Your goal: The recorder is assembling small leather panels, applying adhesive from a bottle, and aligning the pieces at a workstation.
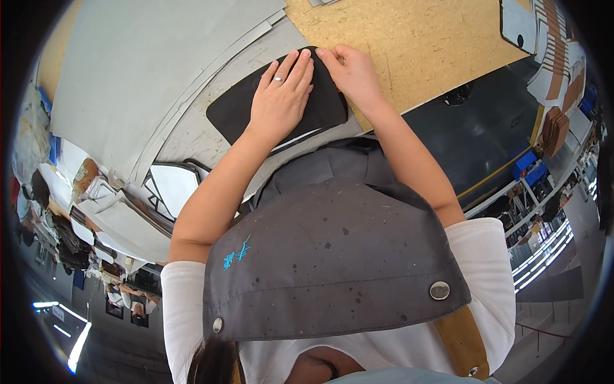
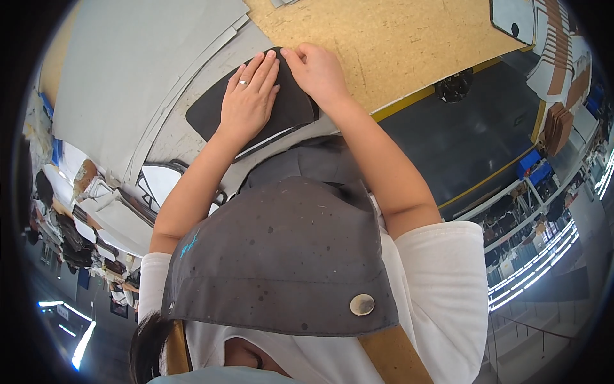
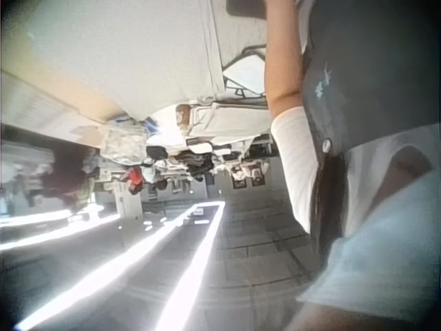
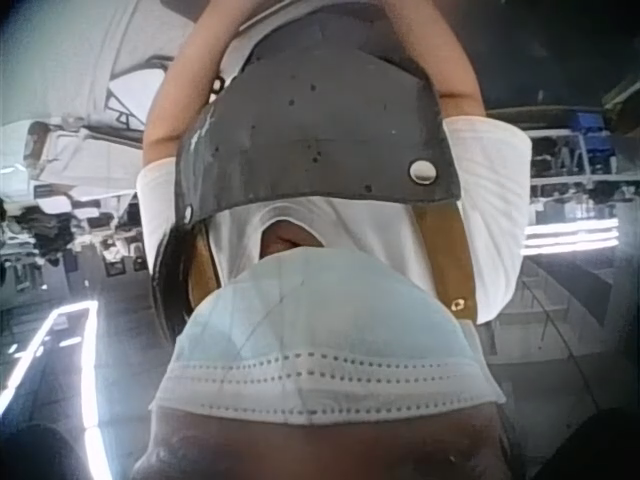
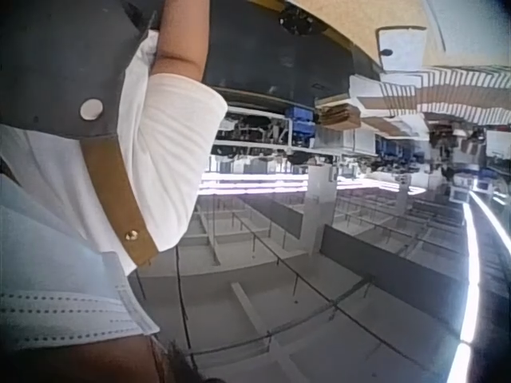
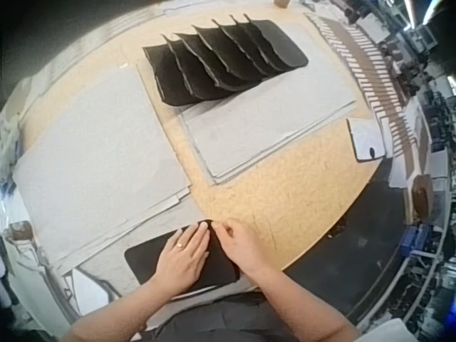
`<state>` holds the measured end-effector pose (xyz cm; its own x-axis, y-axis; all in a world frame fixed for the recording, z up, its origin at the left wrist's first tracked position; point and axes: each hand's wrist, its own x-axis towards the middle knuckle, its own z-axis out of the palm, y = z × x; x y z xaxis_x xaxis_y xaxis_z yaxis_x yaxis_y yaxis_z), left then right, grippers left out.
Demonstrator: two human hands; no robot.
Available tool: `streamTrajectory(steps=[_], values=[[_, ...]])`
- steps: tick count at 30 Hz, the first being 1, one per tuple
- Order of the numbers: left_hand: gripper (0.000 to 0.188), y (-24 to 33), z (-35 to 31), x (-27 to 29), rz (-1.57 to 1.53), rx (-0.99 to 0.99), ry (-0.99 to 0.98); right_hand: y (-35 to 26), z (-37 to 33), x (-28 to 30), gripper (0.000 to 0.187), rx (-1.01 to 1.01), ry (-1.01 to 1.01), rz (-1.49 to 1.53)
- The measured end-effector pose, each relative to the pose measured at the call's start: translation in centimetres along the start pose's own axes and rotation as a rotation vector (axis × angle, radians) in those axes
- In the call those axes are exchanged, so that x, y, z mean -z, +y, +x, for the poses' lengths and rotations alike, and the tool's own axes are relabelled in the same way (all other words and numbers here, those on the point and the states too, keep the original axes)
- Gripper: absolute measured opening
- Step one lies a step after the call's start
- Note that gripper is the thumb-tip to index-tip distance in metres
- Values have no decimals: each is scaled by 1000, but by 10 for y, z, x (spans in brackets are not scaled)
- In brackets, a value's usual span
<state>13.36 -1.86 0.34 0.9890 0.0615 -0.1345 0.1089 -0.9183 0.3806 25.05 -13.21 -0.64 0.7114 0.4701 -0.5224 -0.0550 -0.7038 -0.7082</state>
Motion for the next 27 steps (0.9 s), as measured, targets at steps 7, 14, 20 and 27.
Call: streamTrajectory(steps=[7, 14, 20, 27], values=[[38, -1, 4, 4, 20, -34, 13, 8, 8, -3, 33, 10, 0, -24], [32, -2, 10, 6, 131, -93, 28, -7, 9, 9, 35, -157, -175, 68], [34, -3, 14, 8, 78, -108, -11, 1, -7, 15, 32, -125, -184, 94], [41, -5, 8, 5, 44, -120, -5, 18, -27, 7, 28, -18, -125, 105]])
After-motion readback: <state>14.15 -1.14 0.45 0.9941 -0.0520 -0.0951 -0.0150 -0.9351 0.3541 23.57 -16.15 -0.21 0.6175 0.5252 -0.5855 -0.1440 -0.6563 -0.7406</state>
